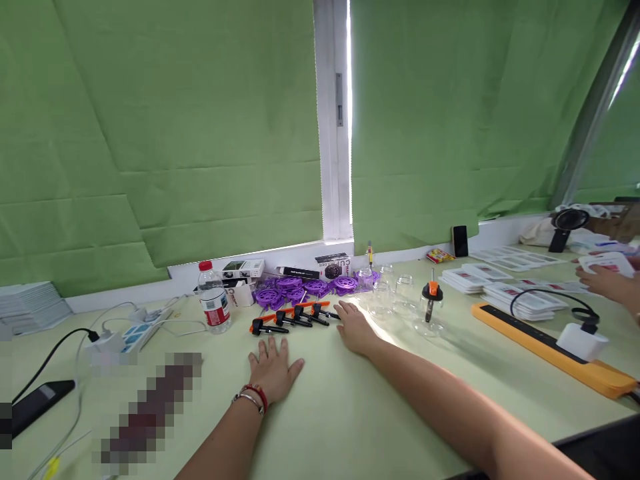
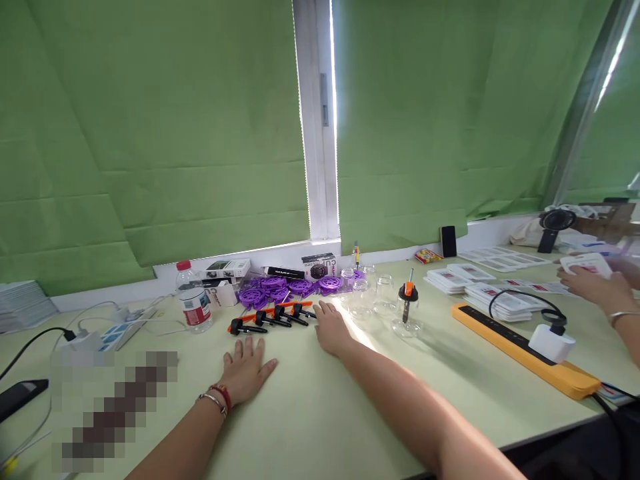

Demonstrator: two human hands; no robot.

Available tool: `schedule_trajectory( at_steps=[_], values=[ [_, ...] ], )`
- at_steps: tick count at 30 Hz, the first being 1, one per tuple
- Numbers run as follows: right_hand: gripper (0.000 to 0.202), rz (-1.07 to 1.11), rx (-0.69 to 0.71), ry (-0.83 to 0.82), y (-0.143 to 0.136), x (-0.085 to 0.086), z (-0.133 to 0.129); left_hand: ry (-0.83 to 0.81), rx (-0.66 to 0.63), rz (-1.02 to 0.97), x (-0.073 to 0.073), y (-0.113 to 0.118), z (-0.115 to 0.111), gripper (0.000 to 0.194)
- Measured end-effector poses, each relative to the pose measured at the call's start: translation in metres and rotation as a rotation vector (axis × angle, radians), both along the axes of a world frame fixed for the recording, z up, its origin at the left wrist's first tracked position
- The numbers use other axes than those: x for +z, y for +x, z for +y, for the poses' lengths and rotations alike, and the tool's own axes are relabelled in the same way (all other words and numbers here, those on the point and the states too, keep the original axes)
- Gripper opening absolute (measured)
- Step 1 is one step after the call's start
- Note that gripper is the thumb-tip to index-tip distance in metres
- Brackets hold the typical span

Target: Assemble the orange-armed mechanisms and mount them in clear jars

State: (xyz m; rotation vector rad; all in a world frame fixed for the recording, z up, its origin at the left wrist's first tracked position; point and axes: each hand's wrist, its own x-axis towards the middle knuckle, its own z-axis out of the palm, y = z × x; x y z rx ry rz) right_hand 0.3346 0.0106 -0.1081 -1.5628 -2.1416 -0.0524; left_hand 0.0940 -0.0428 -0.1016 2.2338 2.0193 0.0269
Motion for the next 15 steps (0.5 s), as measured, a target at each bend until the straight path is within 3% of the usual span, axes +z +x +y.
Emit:
schedule_trajectory(
  at_steps=[6, 15],
  values=[
    [0.028, 0.06, -0.031, -0.089, -0.007, -0.008, 0.025, -0.054, -0.217, -0.068, -0.001, 0.007, -0.004, 0.087],
    [0.027, 0.273, -0.107, -0.092, 0.012, -0.015, 0.021, -0.054, -0.218, -0.08, -0.003, 0.008, -0.005, 0.087]
  ],
)
